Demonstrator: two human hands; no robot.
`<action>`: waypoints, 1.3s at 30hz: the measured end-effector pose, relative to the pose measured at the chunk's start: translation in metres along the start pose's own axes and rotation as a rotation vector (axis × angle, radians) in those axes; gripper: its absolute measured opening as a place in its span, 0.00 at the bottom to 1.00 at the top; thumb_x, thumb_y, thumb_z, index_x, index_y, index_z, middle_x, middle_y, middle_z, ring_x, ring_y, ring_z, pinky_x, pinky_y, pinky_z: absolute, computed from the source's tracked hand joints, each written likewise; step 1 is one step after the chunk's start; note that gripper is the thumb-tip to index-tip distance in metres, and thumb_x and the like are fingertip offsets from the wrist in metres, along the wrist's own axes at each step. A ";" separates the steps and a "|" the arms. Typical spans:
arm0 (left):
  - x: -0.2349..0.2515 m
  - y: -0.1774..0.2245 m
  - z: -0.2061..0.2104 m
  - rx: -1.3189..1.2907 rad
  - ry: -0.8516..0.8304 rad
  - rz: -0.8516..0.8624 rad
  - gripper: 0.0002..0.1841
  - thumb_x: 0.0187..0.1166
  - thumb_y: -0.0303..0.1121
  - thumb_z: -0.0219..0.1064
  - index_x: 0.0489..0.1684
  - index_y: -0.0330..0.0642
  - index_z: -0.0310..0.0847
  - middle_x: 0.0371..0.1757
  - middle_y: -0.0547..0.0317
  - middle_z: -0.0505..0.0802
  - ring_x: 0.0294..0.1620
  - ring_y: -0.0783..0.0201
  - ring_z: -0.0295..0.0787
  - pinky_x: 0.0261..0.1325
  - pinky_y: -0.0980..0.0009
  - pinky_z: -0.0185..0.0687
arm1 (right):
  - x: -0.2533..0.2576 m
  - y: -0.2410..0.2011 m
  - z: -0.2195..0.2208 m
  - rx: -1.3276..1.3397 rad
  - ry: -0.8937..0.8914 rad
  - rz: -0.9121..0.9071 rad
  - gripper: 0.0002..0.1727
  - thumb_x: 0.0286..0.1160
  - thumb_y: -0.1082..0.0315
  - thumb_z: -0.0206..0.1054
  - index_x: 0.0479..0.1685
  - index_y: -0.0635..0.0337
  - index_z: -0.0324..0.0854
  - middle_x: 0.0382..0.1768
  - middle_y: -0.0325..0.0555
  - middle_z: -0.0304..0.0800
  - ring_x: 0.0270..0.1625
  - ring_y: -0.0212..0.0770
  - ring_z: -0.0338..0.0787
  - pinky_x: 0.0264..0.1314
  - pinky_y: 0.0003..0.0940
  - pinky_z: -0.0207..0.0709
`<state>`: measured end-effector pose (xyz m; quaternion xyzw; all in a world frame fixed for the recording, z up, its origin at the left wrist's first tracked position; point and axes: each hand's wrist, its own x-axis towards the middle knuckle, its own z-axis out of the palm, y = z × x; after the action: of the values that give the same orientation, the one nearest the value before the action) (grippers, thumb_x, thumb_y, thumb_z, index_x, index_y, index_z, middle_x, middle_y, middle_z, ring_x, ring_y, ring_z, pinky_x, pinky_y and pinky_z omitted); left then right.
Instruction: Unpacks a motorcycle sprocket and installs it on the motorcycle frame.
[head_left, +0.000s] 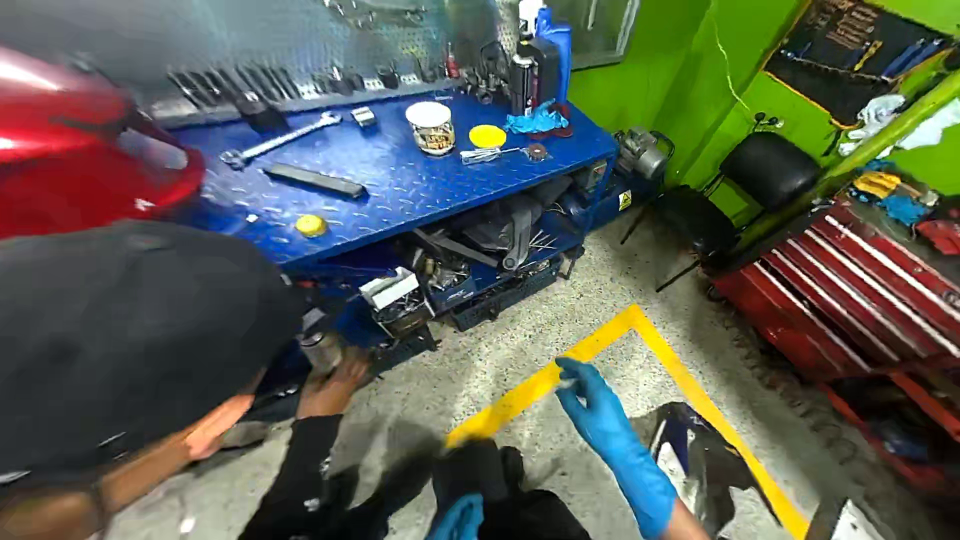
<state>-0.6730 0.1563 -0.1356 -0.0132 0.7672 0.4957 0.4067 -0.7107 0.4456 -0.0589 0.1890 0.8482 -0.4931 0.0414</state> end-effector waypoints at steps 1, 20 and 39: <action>0.019 0.021 -0.008 -0.029 -0.002 -0.007 0.24 0.92 0.38 0.53 0.74 0.27 0.75 0.62 0.33 0.89 0.62 0.46 0.89 0.70 0.49 0.81 | 0.032 -0.009 -0.010 -0.004 0.004 -0.023 0.27 0.81 0.61 0.65 0.80 0.53 0.76 0.66 0.49 0.87 0.56 0.40 0.92 0.62 0.40 0.86; 0.374 0.361 -0.114 -0.185 0.060 0.131 0.25 0.89 0.48 0.54 0.75 0.42 0.79 0.67 0.54 0.90 0.65 0.61 0.89 0.71 0.56 0.84 | 0.577 -0.089 -0.131 -0.625 0.004 -0.300 0.55 0.59 0.50 0.84 0.93 0.44 0.59 0.75 0.64 0.79 0.76 0.70 0.77 0.73 0.71 0.72; 0.458 0.503 -0.056 -0.590 0.453 -0.068 0.22 0.91 0.37 0.54 0.78 0.38 0.74 0.65 0.54 0.90 0.60 0.62 0.91 0.66 0.62 0.87 | 0.635 -0.090 -0.173 -0.627 -0.539 -0.632 0.34 0.57 0.53 0.86 0.67 0.55 0.85 0.55 0.60 0.89 0.58 0.62 0.89 0.59 0.65 0.79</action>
<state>-1.2260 0.5439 -0.0401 -0.2644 0.6611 0.6663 0.2216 -1.3108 0.7310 -0.0602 -0.2315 0.9300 -0.2348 0.1622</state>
